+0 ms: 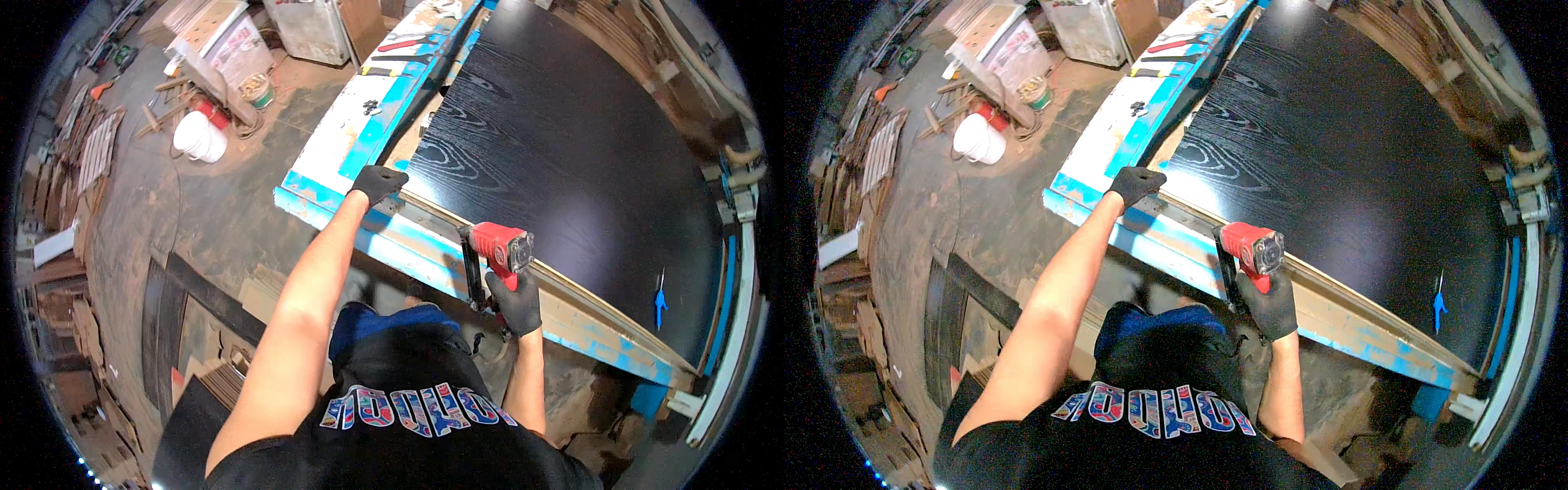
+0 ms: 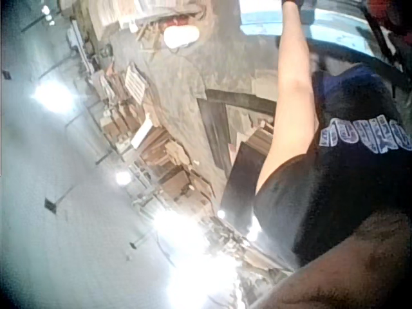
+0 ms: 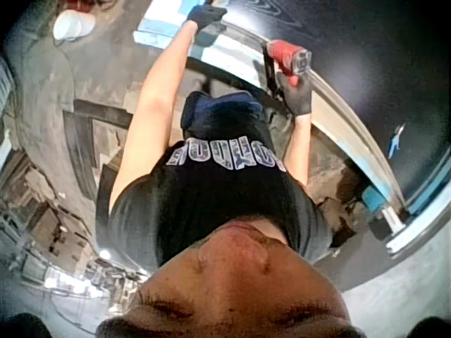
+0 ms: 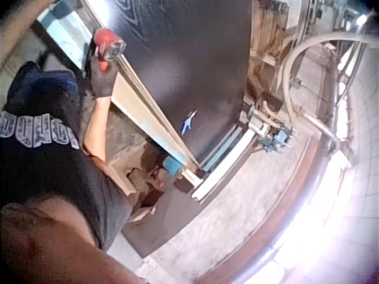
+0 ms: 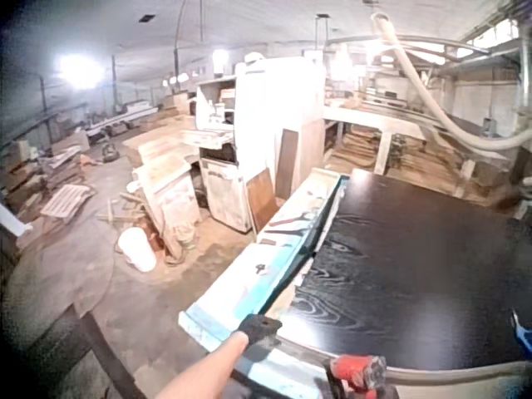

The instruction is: The person aligns a black wood-textured panel on a machine bed and secures wooden trim to the edges using a pneumatic nail gun.

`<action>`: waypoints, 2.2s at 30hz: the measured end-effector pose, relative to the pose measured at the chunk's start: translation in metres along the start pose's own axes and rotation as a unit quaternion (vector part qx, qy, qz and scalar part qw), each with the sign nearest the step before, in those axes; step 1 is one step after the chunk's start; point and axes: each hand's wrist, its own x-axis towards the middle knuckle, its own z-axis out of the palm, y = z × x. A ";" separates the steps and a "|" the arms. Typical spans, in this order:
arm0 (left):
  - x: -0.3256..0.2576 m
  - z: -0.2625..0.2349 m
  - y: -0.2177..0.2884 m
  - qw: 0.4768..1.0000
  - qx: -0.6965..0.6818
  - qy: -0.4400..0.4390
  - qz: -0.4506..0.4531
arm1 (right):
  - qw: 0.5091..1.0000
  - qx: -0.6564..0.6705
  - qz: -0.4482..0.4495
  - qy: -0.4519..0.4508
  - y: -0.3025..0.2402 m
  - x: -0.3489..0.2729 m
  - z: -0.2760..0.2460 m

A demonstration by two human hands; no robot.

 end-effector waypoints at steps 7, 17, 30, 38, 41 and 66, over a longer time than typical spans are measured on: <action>0.030 -0.007 -0.010 0.981 0.069 -0.122 0.135 | 0.989 -0.031 0.106 0.101 -0.032 -0.007 0.052; 0.065 -0.019 0.022 0.923 0.219 -0.265 0.173 | 0.967 -0.009 0.135 0.215 -0.091 -0.008 0.121; 0.054 -0.033 0.052 0.806 0.393 -0.164 0.412 | 0.958 0.013 0.215 0.188 -0.108 0.003 0.139; 0.063 -0.029 0.070 0.710 0.499 -0.308 0.391 | 0.968 -0.032 0.170 0.180 -0.079 0.015 0.141; 0.067 -0.028 0.069 0.711 0.494 -0.326 0.379 | 0.964 -0.044 0.202 0.166 -0.084 0.028 0.143; 0.076 -0.025 0.061 0.743 0.437 -0.358 0.360 | 0.963 -0.078 0.235 0.105 -0.073 0.062 0.151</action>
